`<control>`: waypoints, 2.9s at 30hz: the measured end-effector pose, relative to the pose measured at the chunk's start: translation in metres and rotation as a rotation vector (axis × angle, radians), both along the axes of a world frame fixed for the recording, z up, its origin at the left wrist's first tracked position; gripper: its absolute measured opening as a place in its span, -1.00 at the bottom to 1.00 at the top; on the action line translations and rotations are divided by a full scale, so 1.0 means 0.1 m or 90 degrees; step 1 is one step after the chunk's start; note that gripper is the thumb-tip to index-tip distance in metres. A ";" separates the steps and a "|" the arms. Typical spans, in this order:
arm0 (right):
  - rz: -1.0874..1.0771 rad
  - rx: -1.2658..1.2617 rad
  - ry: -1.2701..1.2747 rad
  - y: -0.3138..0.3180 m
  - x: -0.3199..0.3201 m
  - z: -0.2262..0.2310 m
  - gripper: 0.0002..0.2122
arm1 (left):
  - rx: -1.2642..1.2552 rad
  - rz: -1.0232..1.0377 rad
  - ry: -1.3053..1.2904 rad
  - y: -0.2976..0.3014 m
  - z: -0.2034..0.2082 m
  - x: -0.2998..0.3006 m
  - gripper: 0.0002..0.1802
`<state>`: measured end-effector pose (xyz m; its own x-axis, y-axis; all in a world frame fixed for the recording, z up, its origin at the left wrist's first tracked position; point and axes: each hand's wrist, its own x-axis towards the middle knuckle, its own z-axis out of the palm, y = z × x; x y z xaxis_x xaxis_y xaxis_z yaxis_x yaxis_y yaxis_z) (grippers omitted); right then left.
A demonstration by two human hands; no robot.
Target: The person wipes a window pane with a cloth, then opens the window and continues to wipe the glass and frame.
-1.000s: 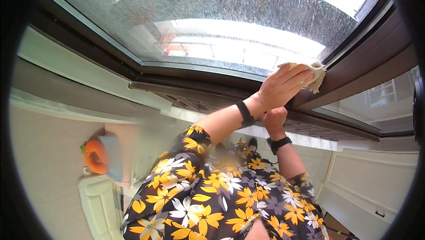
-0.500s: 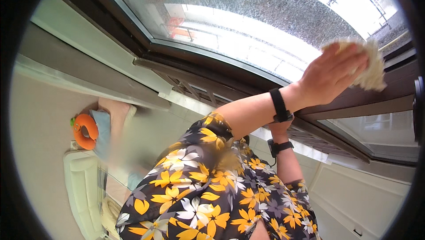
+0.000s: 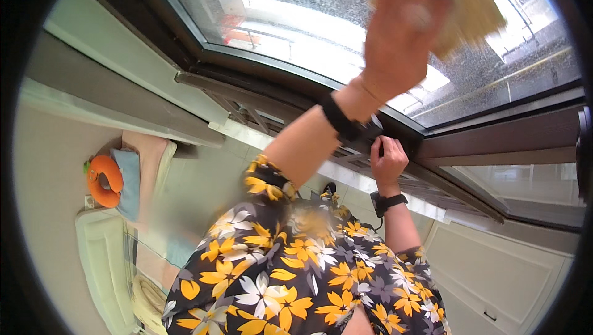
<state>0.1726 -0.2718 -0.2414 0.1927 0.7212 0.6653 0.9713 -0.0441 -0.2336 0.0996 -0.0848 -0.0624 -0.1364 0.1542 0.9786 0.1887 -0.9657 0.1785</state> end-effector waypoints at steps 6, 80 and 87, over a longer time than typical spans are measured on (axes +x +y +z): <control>-0.013 -0.001 -0.002 0.02 0.00 -0.01 -0.95 | -0.013 0.139 -0.083 0.45 -0.16 -0.57 -0.34; -0.043 -0.032 -0.018 -0.02 -0.03 0.08 -0.97 | -0.415 0.307 -0.007 1.32 -1.42 -2.05 -0.42; -0.045 -0.031 -0.018 0.06 -0.06 0.04 -0.96 | -0.078 0.409 0.005 1.81 -0.14 -2.34 -0.42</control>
<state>0.1666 -0.2661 -0.2376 0.2260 0.7382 0.6356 0.9716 -0.1238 -0.2016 -0.1342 0.0959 -0.0769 -0.2314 0.1544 0.9605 0.7235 -0.6328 0.2760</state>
